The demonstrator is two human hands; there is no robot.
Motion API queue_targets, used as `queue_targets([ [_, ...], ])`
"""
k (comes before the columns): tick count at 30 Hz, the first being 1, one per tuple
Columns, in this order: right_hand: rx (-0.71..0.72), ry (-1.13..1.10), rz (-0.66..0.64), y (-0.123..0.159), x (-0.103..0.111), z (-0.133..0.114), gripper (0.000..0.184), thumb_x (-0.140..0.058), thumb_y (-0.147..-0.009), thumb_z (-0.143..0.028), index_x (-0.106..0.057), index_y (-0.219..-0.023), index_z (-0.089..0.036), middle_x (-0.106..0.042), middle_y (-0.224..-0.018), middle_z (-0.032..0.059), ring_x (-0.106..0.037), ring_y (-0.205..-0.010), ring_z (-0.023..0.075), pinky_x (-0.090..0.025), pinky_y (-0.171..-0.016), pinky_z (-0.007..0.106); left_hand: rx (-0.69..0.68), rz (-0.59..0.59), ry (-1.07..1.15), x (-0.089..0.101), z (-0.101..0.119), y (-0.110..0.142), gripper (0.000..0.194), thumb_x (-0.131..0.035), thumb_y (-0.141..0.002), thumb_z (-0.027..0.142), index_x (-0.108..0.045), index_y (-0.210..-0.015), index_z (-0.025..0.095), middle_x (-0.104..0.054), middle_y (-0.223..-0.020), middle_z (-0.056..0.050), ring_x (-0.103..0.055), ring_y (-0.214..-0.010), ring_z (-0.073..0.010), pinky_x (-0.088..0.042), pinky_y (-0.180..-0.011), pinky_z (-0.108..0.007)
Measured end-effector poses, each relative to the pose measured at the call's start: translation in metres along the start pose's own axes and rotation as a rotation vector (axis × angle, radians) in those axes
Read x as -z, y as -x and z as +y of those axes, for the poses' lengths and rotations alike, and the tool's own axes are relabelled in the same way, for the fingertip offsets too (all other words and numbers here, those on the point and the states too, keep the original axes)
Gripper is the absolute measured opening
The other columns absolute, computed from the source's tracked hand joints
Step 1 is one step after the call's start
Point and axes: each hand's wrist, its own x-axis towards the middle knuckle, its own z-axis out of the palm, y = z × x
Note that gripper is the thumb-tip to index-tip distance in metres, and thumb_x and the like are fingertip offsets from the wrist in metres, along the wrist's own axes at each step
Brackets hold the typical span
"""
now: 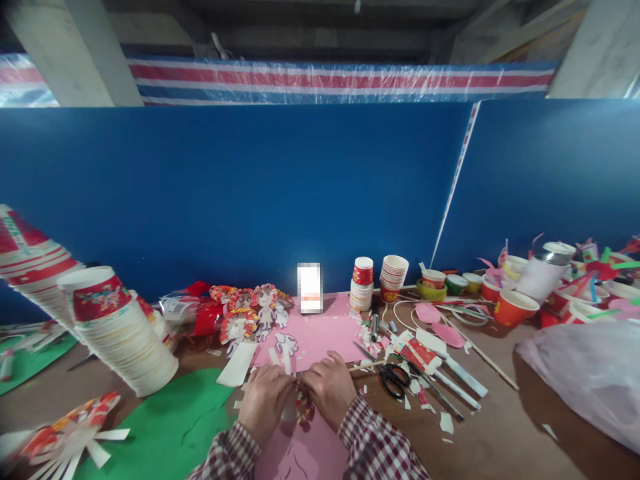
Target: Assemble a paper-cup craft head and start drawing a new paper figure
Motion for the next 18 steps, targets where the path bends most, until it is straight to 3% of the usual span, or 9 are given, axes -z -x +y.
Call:
queue_targets([
  [11, 0.028, -0.034, -0.007, 0.0004, 0.0044, -0.0019, 0.021, -0.045, -0.087, -0.025, -0.057, -0.103, -0.029, -0.061, -0.077, -0.0014, -0.05, -0.075, 0.0125, -0.023, -0.088, 0.033, 0.035, -0.026, 0.012, -0.0039, -0.0015, -0.0002, 0.024, -0.041, -0.083, 0.022, -0.062, -0.073, 0.022, -0.056, -0.073, -0.003, -0.047, -0.075, -0.0173, -0.029, -0.069, -0.032],
  [18, 0.041, -0.003, 0.004, 0.0, 0.0025, -0.0003, 0.019, -0.045, -0.086, -0.025, -0.06, -0.098, -0.028, -0.061, -0.075, -0.0012, -0.049, -0.074, 0.0113, -0.025, -0.086, 0.03, 0.026, 0.009, 0.024, 0.0055, 0.0035, -0.0007, 0.026, -0.04, -0.084, 0.022, -0.063, -0.072, 0.022, -0.055, -0.07, -0.003, -0.047, -0.075, -0.0165, -0.031, -0.07, -0.031],
])
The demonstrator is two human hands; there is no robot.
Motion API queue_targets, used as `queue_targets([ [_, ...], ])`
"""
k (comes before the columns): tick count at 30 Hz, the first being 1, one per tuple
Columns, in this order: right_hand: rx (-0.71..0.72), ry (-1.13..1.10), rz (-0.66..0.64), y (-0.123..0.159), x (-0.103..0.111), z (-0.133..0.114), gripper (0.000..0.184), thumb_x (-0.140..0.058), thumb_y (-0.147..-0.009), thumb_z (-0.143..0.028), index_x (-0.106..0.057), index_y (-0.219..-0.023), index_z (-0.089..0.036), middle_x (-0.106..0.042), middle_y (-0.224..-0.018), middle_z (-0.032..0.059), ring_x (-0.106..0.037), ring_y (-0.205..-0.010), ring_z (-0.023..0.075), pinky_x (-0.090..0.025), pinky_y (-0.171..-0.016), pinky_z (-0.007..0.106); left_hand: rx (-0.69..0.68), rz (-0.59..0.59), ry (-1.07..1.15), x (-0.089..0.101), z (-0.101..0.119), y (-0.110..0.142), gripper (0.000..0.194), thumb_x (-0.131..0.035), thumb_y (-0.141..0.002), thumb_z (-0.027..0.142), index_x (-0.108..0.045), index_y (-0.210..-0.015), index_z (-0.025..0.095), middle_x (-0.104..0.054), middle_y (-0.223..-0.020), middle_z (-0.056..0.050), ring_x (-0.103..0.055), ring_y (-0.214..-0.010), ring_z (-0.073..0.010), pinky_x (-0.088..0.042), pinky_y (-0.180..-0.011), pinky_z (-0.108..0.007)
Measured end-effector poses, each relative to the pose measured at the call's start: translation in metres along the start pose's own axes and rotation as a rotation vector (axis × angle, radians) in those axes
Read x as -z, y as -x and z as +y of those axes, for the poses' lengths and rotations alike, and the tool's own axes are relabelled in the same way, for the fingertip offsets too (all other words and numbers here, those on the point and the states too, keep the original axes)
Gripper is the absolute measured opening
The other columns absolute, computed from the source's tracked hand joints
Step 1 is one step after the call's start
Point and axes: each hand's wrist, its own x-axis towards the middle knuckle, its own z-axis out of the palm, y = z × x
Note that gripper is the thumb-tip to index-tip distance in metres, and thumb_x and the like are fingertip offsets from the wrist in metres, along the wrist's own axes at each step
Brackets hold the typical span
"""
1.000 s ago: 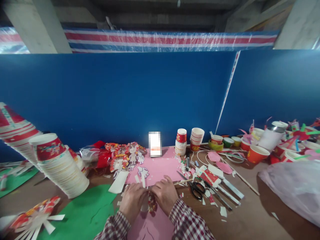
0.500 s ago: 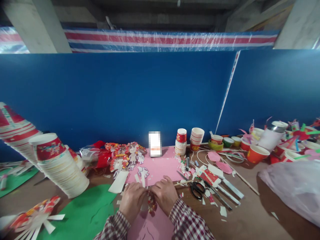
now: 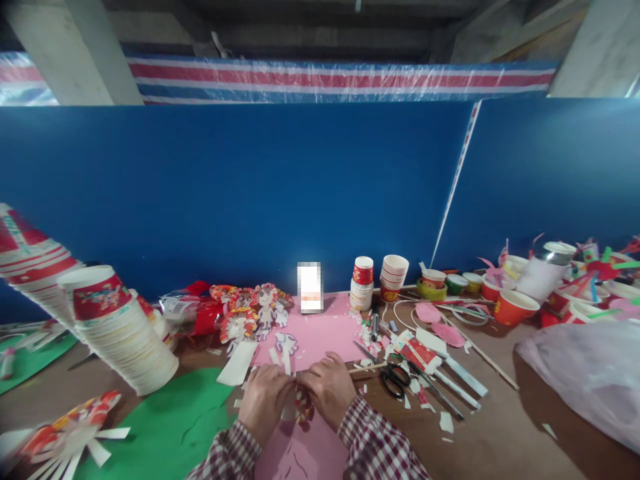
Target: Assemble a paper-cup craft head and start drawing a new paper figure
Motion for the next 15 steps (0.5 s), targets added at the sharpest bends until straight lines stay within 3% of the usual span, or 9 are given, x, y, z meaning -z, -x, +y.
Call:
queue_targets([
  [15, 0.028, -0.016, 0.003, -0.0008, -0.001, 0.0013, 0.019, -0.044, -0.087, -0.027, -0.061, -0.093, -0.025, -0.06, -0.074, 0.0005, -0.049, -0.074, 0.0123, -0.028, -0.08, 0.03, -0.02, 0.018, 0.011, 0.0, -0.001, 0.0008, 0.027, -0.04, -0.083, 0.023, -0.064, -0.073, 0.023, -0.055, -0.068, -0.003, -0.049, -0.072, -0.0163, -0.031, -0.069, -0.031],
])
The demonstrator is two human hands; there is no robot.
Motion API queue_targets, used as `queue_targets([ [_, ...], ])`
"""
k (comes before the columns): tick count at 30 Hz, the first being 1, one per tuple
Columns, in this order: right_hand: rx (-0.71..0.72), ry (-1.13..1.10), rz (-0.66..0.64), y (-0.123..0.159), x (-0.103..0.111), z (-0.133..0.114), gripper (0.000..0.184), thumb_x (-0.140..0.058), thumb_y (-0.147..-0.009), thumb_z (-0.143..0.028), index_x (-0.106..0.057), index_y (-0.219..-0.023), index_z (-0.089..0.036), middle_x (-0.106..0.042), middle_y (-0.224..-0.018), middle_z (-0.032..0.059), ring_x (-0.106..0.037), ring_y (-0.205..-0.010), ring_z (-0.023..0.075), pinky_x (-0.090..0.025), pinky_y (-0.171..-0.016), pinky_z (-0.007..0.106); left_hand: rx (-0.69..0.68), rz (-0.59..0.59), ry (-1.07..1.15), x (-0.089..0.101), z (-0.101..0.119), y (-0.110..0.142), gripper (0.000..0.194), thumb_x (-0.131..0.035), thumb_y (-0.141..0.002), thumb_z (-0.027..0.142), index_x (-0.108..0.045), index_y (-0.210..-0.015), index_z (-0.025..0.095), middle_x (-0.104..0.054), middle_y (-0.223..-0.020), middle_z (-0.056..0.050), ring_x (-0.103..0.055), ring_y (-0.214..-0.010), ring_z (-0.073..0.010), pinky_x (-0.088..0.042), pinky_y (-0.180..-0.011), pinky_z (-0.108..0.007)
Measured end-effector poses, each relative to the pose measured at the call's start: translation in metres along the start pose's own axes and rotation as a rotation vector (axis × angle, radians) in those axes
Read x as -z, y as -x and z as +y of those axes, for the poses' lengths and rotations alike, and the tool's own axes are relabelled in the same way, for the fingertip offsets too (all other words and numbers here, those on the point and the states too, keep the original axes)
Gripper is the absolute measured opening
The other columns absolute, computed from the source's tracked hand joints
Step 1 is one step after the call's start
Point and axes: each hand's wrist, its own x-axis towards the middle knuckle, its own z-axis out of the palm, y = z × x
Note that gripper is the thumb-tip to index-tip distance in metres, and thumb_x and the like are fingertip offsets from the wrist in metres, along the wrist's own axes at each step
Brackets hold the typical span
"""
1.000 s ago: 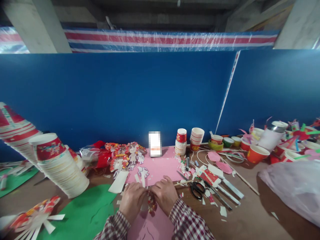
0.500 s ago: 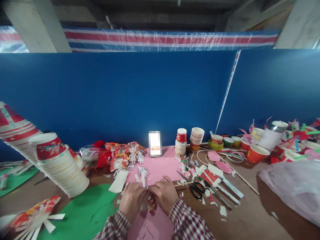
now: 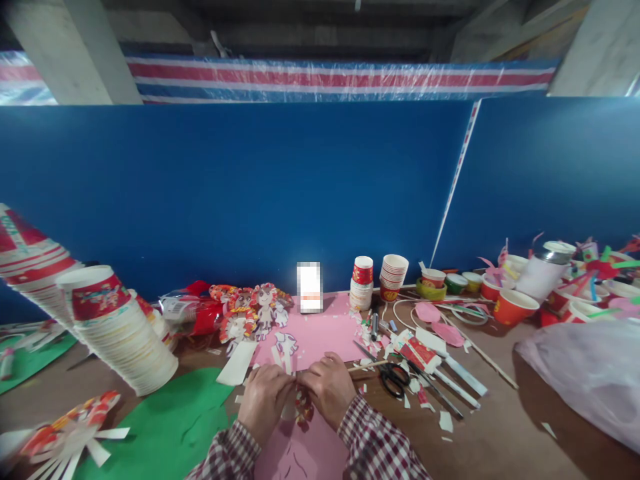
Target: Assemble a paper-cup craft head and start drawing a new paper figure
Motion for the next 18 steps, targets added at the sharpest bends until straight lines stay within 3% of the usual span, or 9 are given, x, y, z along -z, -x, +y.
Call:
queue_targets([
  [18, -0.012, -0.031, -0.005, 0.0003, -0.0016, -0.0006, 0.019, -0.042, -0.087, -0.024, -0.061, -0.092, -0.024, -0.06, -0.074, 0.0011, -0.049, -0.073, 0.0131, -0.029, -0.076, 0.029, 0.009, 0.013, 0.001, -0.0044, -0.0029, 0.0012, 0.023, -0.043, -0.082, 0.024, -0.064, -0.075, 0.024, -0.056, -0.068, -0.002, -0.049, -0.072, -0.0163, -0.031, -0.069, -0.031],
])
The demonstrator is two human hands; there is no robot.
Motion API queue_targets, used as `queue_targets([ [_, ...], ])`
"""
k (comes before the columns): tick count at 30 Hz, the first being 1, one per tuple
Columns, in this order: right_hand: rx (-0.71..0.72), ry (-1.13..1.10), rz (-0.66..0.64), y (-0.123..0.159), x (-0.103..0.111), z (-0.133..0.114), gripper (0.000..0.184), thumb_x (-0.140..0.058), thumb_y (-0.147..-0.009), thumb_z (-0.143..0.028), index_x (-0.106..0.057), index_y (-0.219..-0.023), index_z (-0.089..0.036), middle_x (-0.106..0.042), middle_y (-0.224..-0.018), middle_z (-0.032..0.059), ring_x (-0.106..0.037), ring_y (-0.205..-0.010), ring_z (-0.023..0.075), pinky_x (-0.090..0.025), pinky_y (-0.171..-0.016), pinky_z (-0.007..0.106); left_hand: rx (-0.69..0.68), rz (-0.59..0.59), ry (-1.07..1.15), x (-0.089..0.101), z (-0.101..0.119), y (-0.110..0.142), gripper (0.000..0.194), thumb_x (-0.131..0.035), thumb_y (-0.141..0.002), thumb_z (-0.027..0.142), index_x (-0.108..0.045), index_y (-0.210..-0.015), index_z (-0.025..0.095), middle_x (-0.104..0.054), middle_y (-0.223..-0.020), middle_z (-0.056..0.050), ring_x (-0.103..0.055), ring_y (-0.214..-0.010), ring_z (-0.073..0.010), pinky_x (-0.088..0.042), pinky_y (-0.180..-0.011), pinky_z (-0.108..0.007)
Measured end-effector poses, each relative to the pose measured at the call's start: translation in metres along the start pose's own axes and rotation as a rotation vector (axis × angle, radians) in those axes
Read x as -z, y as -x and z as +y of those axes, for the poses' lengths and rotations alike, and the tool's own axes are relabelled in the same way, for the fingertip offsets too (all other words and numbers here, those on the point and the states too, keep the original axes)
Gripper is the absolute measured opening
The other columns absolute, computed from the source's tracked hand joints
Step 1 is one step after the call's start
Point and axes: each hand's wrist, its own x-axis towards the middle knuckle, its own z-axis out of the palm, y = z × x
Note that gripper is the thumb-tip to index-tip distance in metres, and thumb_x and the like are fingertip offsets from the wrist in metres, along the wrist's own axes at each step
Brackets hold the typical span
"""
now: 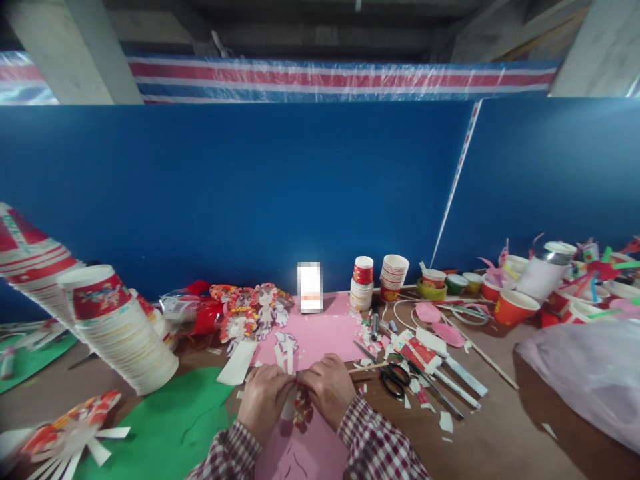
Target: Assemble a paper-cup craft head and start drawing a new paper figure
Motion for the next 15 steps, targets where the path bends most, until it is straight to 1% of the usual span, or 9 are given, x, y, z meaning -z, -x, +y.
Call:
queue_targets([
  [5, -0.004, -0.01, -0.013, 0.0, 0.0017, -0.0009, 0.019, -0.042, -0.087, -0.025, -0.06, -0.095, -0.023, -0.06, -0.076, 0.0013, -0.049, -0.075, 0.013, -0.029, -0.077, 0.028, 0.011, -0.027, -0.017, 0.0019, 0.0015, -0.0015, 0.023, -0.043, -0.083, 0.024, -0.064, -0.074, 0.023, -0.056, -0.069, -0.002, -0.049, -0.074, -0.0164, -0.031, -0.07, -0.031],
  [11, 0.004, -0.015, -0.03, 0.0003, 0.0031, -0.0014, 0.021, -0.041, -0.088, -0.025, -0.06, -0.093, -0.021, -0.06, -0.076, 0.0029, -0.049, -0.076, 0.0141, -0.029, -0.078, 0.03, 0.025, -0.066, -0.076, 0.0041, 0.0044, -0.0021, 0.022, -0.044, -0.083, 0.023, -0.062, -0.071, 0.021, -0.056, -0.072, -0.003, -0.048, -0.076, -0.0174, -0.031, -0.072, -0.032],
  [15, -0.008, -0.017, -0.034, 0.0007, 0.0014, -0.001, 0.02, -0.041, -0.088, -0.026, -0.06, -0.091, -0.021, -0.059, -0.076, 0.0024, -0.048, -0.075, 0.014, -0.029, -0.077, 0.03, 0.019, -0.058, -0.057, 0.0041, 0.0044, -0.001, 0.022, -0.044, -0.083, 0.023, -0.062, -0.072, 0.022, -0.056, -0.072, -0.002, -0.048, -0.075, -0.0172, -0.031, -0.071, -0.032],
])
